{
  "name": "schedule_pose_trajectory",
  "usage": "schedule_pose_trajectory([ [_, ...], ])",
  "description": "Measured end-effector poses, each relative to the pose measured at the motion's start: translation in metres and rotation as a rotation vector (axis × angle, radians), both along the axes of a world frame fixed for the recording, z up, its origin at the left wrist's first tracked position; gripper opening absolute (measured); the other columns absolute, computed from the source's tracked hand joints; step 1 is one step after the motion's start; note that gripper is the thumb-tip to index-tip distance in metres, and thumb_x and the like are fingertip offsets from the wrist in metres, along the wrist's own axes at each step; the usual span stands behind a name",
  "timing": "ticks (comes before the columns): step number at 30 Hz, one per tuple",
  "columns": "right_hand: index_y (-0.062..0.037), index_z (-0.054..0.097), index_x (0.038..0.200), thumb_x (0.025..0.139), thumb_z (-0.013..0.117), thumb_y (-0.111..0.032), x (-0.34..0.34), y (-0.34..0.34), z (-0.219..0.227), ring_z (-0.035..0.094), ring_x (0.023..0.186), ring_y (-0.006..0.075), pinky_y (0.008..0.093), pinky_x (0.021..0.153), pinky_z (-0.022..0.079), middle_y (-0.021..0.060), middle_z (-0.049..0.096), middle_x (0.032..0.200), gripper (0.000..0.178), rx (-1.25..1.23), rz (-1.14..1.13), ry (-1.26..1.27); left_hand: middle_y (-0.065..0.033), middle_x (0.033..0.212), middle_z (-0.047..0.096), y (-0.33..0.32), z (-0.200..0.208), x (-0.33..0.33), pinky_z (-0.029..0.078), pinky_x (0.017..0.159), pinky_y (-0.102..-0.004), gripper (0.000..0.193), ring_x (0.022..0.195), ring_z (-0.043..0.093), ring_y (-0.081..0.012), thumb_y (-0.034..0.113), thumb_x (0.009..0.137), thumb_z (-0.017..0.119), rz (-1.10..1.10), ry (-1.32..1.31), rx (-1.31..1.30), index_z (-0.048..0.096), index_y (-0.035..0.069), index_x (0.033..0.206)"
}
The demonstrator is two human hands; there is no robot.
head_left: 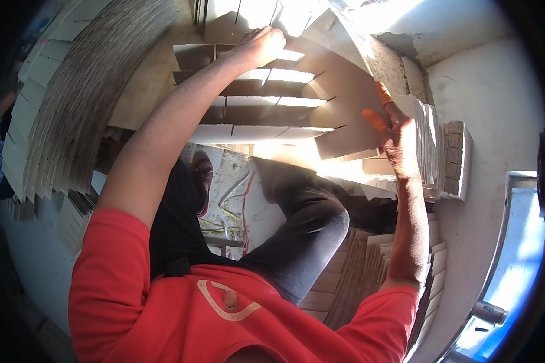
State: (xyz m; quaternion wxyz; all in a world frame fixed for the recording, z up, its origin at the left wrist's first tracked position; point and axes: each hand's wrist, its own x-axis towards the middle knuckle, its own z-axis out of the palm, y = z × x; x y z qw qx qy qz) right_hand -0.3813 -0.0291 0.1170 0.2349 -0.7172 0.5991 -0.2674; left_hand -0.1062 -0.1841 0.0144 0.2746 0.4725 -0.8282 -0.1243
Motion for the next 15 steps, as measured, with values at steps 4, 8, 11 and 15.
schedule_pose_trajectory([
  [4, -0.0066, 0.036, 0.142, 0.083, 0.063, 0.0, 0.021, -0.003, -0.001, 0.051, 0.044, 0.0059, 0.0226, 0.041, 0.044, 0.0082, 0.069, 0.084, 0.066, 0.23, 0.003, -0.007, -0.0163, 0.07, 0.059, -0.012, -0.014, 0.005, 0.049, 0.07, -0.0419, 0.016, 0.072, 0.061, -0.0338, 0.012, 0.08, 0.051, 0.053, -0.02, -0.022, 0.056, 0.001, 0.071],
  [8, -0.006, 0.036, 0.143, 0.082, 0.065, 0.002, 0.013, -0.01, -0.001, 0.047, 0.041, 0.0048, 0.0218, 0.039, 0.041, 0.0044, 0.066, 0.079, 0.068, 0.194, 0.041, 0.071, -0.0161, 0.072, 0.061, -0.012, -0.011, 0.001, 0.051, 0.071, -0.0418, 0.015, 0.073, 0.062, -0.0334, 0.012, 0.08, 0.052, 0.038, 0.022, -0.022, 0.06, 0.001, 0.074],
  [11, -0.0053, 0.036, 0.143, 0.082, 0.065, 0.003, 0.019, -0.007, 0.004, 0.047, 0.041, 0.0057, 0.0235, 0.041, 0.042, 0.0057, 0.067, 0.078, 0.068, 0.149, 0.12, 0.034, -0.0165, 0.078, 0.064, -0.007, -0.003, -0.001, 0.053, 0.074, -0.0416, 0.018, 0.078, 0.064, -0.0317, 0.011, 0.083, 0.051, 0.061, -0.139, -0.053, 0.065, 0.0, 0.079],
  [15, -0.0048, 0.035, 0.143, 0.081, 0.064, 0.002, 0.025, -0.006, 0.008, 0.047, 0.04, 0.0067, 0.0257, 0.041, 0.041, 0.0079, 0.066, 0.075, 0.068, 0.13, 0.193, 0.153, -0.0166, 0.076, 0.064, -0.004, 0.001, -0.002, 0.053, 0.076, -0.0426, 0.019, 0.08, 0.065, -0.0326, 0.013, 0.084, 0.053, 0.064, -0.115, -0.017, 0.067, 0.002, 0.078],
])
